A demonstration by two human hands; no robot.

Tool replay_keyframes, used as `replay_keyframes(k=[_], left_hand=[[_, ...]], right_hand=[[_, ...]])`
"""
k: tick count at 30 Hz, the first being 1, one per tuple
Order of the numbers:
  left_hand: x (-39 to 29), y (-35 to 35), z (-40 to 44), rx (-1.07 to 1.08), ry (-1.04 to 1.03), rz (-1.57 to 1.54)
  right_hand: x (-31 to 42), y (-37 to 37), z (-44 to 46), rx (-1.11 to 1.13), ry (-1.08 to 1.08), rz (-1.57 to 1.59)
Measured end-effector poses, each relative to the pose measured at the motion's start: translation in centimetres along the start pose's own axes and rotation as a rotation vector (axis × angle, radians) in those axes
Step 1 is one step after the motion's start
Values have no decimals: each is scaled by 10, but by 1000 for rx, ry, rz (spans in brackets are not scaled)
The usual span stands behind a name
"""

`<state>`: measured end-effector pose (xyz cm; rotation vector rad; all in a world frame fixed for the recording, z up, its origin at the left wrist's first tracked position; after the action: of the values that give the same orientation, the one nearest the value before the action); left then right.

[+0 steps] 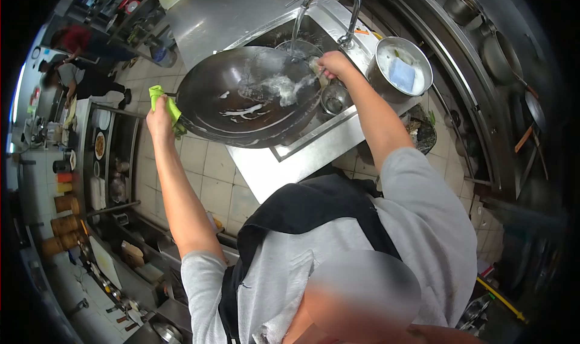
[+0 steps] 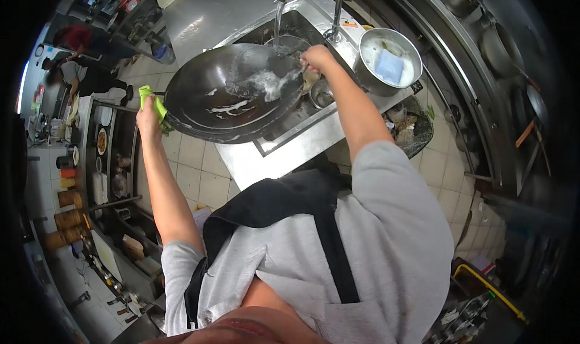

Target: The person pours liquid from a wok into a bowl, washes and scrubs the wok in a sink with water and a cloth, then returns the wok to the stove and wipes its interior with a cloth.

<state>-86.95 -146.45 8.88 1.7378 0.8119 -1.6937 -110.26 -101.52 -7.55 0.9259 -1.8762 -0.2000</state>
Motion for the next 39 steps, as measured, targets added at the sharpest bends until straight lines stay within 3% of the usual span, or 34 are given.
replay_keyframes(k=[1,3,6,14,19,21,27,31,32,34,35,37,39], left_hand=[[8,3,7,11,47,-33],[22,5,17,24,75,-59],[40,3,13,75,250,-122],[116,-34,8,146,485,-114],[108,-74,-5,226,507,-186],[76,-74,12,161,321,-84],[-100,-107,24,313,-346,-17],[-185,-165,-48,266,-796,605],[-189,-175,-62,268,-792,623],[-190,-188,-76,288,-811,734],[-186,-186,-72,290,-804,752],[-172,-176,-58,279,-778,753],[-149,-160,-44,244,-751,724]], right_hand=[[-5,2,-12,1,6,-5],[-9,11,-36,-15,68,331],[-6,29,-68,-79,92,464],[43,106,-167,-346,296,473],[46,134,-187,-472,413,420],[34,132,-185,-481,367,410],[-17,35,-94,-390,95,587],[-41,-76,7,-161,-73,960],[-55,-102,41,-148,-82,969],[-71,-143,93,-191,-29,657],[-64,-146,88,-176,-38,665],[-33,-108,65,-361,-45,-39],[6,-76,49,-600,59,-142]])
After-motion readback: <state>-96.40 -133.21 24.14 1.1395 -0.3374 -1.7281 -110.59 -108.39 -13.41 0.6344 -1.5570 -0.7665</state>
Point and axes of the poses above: each hand's wrist, its own z-axis towards the middle knuckle, its own y-axis out of the back of the hand, x = y × z, the point moved 4 cm from there along z, towards the middle knuckle, and after that the axes turned 15 degrees about -z, right-handed, at the moved point
